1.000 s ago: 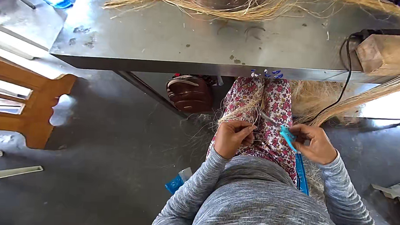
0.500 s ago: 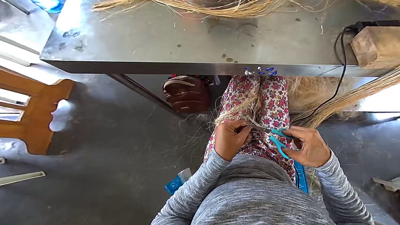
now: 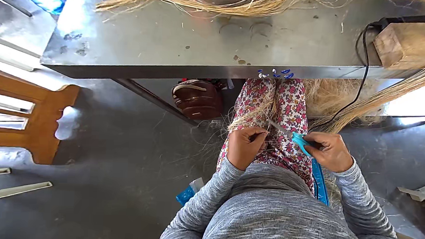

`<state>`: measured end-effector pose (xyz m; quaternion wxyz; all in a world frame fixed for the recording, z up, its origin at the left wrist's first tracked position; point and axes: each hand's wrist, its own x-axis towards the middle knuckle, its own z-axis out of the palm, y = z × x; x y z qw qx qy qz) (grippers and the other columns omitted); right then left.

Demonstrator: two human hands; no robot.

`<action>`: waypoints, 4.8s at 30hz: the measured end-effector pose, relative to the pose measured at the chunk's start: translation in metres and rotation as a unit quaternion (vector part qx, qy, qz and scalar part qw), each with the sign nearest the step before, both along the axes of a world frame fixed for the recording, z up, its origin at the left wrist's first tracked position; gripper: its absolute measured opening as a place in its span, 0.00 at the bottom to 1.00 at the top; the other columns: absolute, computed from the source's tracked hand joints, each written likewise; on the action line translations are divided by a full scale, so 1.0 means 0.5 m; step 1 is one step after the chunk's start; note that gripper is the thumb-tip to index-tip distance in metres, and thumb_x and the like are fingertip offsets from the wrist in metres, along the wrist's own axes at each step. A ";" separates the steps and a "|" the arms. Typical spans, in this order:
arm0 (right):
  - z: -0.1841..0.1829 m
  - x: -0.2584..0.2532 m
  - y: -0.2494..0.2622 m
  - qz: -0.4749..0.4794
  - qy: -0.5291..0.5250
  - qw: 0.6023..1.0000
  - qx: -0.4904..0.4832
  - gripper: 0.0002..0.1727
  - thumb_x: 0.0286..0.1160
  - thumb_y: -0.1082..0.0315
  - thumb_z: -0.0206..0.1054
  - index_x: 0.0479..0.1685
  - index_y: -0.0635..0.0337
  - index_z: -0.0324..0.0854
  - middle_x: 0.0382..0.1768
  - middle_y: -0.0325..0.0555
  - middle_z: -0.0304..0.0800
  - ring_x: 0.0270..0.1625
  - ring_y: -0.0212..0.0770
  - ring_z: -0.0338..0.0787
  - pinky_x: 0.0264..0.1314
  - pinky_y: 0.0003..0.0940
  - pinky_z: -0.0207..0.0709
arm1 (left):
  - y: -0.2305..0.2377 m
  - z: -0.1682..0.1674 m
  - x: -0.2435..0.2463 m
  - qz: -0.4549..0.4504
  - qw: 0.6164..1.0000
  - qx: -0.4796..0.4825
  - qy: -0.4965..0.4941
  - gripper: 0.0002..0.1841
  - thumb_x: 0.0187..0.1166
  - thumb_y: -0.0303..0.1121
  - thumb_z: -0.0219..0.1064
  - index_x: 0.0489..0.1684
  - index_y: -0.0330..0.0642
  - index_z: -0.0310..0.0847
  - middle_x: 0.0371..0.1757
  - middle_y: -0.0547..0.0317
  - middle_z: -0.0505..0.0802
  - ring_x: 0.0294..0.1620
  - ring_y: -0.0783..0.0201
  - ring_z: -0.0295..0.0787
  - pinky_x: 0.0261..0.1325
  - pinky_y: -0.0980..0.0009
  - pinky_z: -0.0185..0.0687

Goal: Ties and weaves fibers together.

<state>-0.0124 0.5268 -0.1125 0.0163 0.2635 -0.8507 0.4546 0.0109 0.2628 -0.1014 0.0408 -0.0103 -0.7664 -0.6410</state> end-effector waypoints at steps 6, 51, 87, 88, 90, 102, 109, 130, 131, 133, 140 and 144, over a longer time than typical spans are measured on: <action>0.071 -0.093 -0.011 -0.158 0.080 0.984 0.008 0.14 0.69 0.69 0.75 0.48 0.70 0.83 0.37 0.51 0.93 0.31 0.33 0.90 0.35 0.29 0.85 | -0.017 -0.005 -0.008 -0.033 0.998 0.048 -0.021 0.04 0.77 0.22 0.70 0.40 0.32 0.91 0.29 0.60 0.95 0.24 0.75 0.90 0.28 0.78 0.88; 0.079 -0.119 -0.205 0.063 -0.050 0.977 -0.198 0.08 0.80 0.77 0.63 0.35 0.66 0.86 0.21 0.32 0.85 0.15 0.15 0.67 0.17 0.10 0.61 | -0.112 0.090 -0.111 -0.062 0.996 -0.036 0.054 0.01 0.74 0.23 0.69 0.36 0.38 0.86 0.28 0.69 0.88 0.25 0.83 0.79 0.31 0.84 0.76; 0.052 -0.107 -0.193 0.051 -0.010 0.975 -0.217 0.03 0.71 0.79 0.68 0.38 0.71 0.86 0.25 0.42 0.88 0.22 0.22 0.79 0.25 0.16 0.75 | -0.063 0.107 -0.117 -0.159 0.947 -0.249 0.125 0.01 0.76 0.23 0.70 0.37 0.34 0.86 0.35 0.53 0.91 0.32 0.64 0.88 0.38 0.64 0.86; 0.050 -0.106 -0.193 0.043 -0.006 0.976 -0.212 0.03 0.72 0.79 0.68 0.39 0.72 0.86 0.26 0.43 0.88 0.22 0.23 0.80 0.26 0.18 0.76 | -0.062 0.106 -0.119 -0.168 0.942 -0.260 0.128 0.01 0.75 0.23 0.70 0.37 0.35 0.86 0.35 0.54 0.91 0.32 0.64 0.88 0.37 0.63 0.86; 0.043 -0.103 -0.196 0.024 0.014 0.979 -0.204 0.03 0.73 0.79 0.68 0.38 0.73 0.86 0.26 0.45 0.89 0.24 0.25 0.82 0.28 0.20 0.78 | -0.060 0.105 -0.122 -0.186 0.935 -0.280 0.115 0.01 0.74 0.24 0.70 0.35 0.35 0.86 0.33 0.55 0.89 0.29 0.64 0.86 0.34 0.62 0.84; 0.107 -0.088 -0.098 -0.210 0.154 0.962 -0.083 0.09 0.78 0.73 0.66 0.38 0.70 0.89 0.32 0.49 0.93 0.33 0.35 0.91 0.40 0.30 0.86 | -0.016 0.129 -0.153 -0.188 0.943 -0.226 0.154 0.15 0.77 0.36 0.66 0.54 0.37 0.87 0.48 0.55 0.93 0.40 0.73 0.90 0.42 0.78 0.86; 0.263 -0.211 0.243 -0.504 0.098 0.856 -0.051 0.16 0.84 0.65 0.64 0.46 0.74 0.85 0.31 0.48 0.87 0.29 0.33 0.80 0.38 0.35 0.77 | -0.031 0.138 -0.157 -0.217 0.944 -0.162 0.191 0.18 0.76 0.37 0.69 0.59 0.36 0.87 0.55 0.55 0.92 0.41 0.80 0.91 0.38 0.85 0.87; 0.311 -0.421 0.332 -0.579 -0.023 0.807 0.114 0.15 0.78 0.67 0.66 0.48 0.73 0.90 0.54 0.69 0.90 0.62 0.65 0.88 0.69 0.65 0.73 | -0.119 0.065 -0.161 -0.185 0.958 -0.186 0.113 0.16 0.72 0.27 0.69 0.56 0.31 0.87 0.50 0.52 0.92 0.40 0.79 0.90 0.40 0.85 0.85; 0.311 -0.418 0.323 -0.577 -0.030 0.803 0.146 0.14 0.77 0.68 0.66 0.48 0.73 0.90 0.57 0.71 0.89 0.66 0.68 0.85 0.71 0.68 0.72 | -0.120 0.061 -0.161 -0.187 0.958 -0.186 0.111 0.16 0.72 0.27 0.68 0.56 0.31 0.87 0.50 0.52 0.93 0.40 0.78 0.90 0.40 0.85 0.85; 0.305 -0.404 0.312 -0.575 -0.023 0.799 0.173 0.13 0.78 0.68 0.66 0.48 0.69 0.91 0.57 0.69 0.90 0.67 0.68 0.86 0.71 0.67 0.72 | -0.121 0.055 -0.159 -0.187 0.957 -0.193 0.107 0.16 0.72 0.28 0.68 0.56 0.32 0.88 0.49 0.53 0.93 0.40 0.78 0.90 0.40 0.84 0.85; 0.238 -0.276 0.358 -0.539 0.004 0.835 0.109 0.16 0.85 0.65 0.66 0.56 0.68 0.91 0.51 0.65 0.94 0.58 0.61 0.92 0.72 0.60 0.75 | -0.150 0.053 -0.137 -0.174 0.960 -0.202 0.085 0.14 0.74 0.30 0.68 0.55 0.34 0.88 0.45 0.58 0.94 0.37 0.79 0.90 0.38 0.84 0.86; 0.162 -0.128 0.434 -0.542 -0.052 0.832 0.109 0.16 0.85 0.65 0.66 0.53 0.72 0.91 0.44 0.68 0.93 0.50 0.65 0.91 0.65 0.68 0.75 | -0.186 0.048 -0.116 -0.161 0.968 -0.183 0.054 0.15 0.76 0.30 0.67 0.55 0.32 0.87 0.44 0.60 0.94 0.35 0.79 0.90 0.36 0.82 0.87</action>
